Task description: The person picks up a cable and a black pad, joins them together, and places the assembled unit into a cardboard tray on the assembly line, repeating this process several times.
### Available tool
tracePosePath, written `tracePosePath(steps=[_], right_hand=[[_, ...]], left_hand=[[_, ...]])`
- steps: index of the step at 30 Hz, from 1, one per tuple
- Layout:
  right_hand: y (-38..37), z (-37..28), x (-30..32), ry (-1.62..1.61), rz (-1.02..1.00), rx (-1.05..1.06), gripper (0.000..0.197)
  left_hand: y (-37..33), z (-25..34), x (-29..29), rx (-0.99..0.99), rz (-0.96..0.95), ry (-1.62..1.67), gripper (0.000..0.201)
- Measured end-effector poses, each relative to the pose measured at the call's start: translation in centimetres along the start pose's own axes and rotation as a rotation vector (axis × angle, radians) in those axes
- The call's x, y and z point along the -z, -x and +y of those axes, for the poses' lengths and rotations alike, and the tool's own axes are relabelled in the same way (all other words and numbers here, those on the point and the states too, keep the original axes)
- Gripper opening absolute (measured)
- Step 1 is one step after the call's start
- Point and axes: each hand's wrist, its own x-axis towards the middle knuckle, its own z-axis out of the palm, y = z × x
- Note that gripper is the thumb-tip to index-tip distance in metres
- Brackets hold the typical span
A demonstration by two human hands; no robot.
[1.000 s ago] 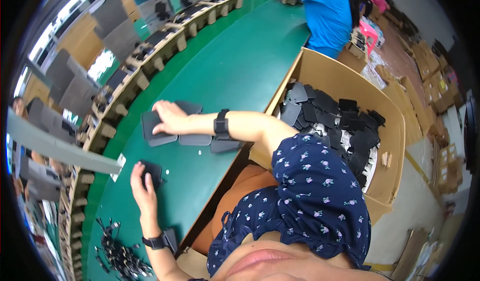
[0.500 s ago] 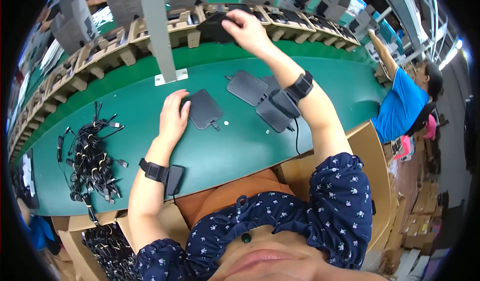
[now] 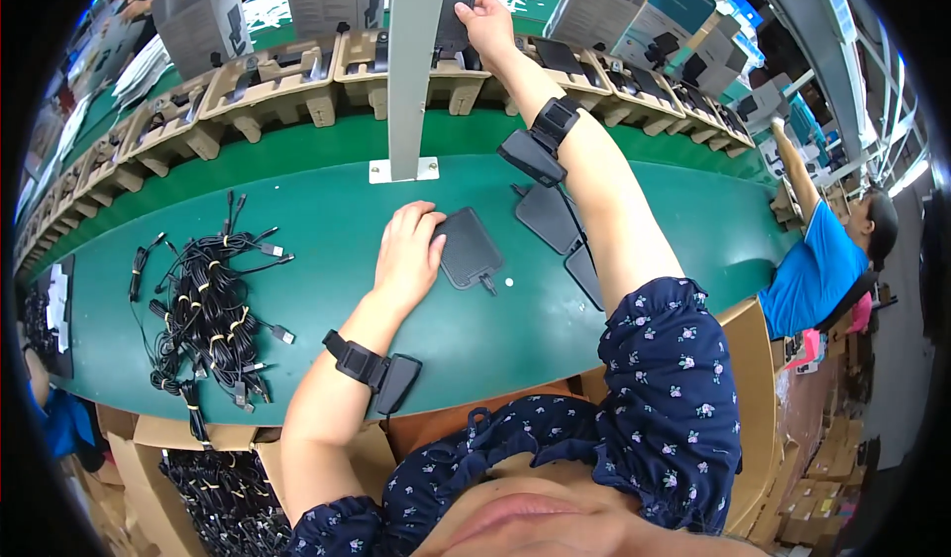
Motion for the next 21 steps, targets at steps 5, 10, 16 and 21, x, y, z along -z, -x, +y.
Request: tracePosePath(steps=[5, 10, 16, 21], right_hand=[[0.8, -0.1, -1.8, 0.784, -0.006, 0.307, 0.031], [0.2, -3.2, -3.9, 1.177, -0.237, 0.614, 0.036], [-1.4, -0.2, -5.2, 1.258, -0.343, 0.361, 0.03], [-1.3, 2.2, -5.7, 1.253, -0.276, 0.351, 0.047]], left_hand=[[0.1, -0.4, 0.3, 0.037, -0.01, -0.024, 0.024], [-0.7, 0.3, 1.0, 0.014, -0.024, -0.038, 0.025], [-1.4, 0.3, 0.0, 0.035, -0.038, -0.042, 0.024], [-0.8, -0.1, 0.7, 0.081, -0.052, -0.064, 0.022]])
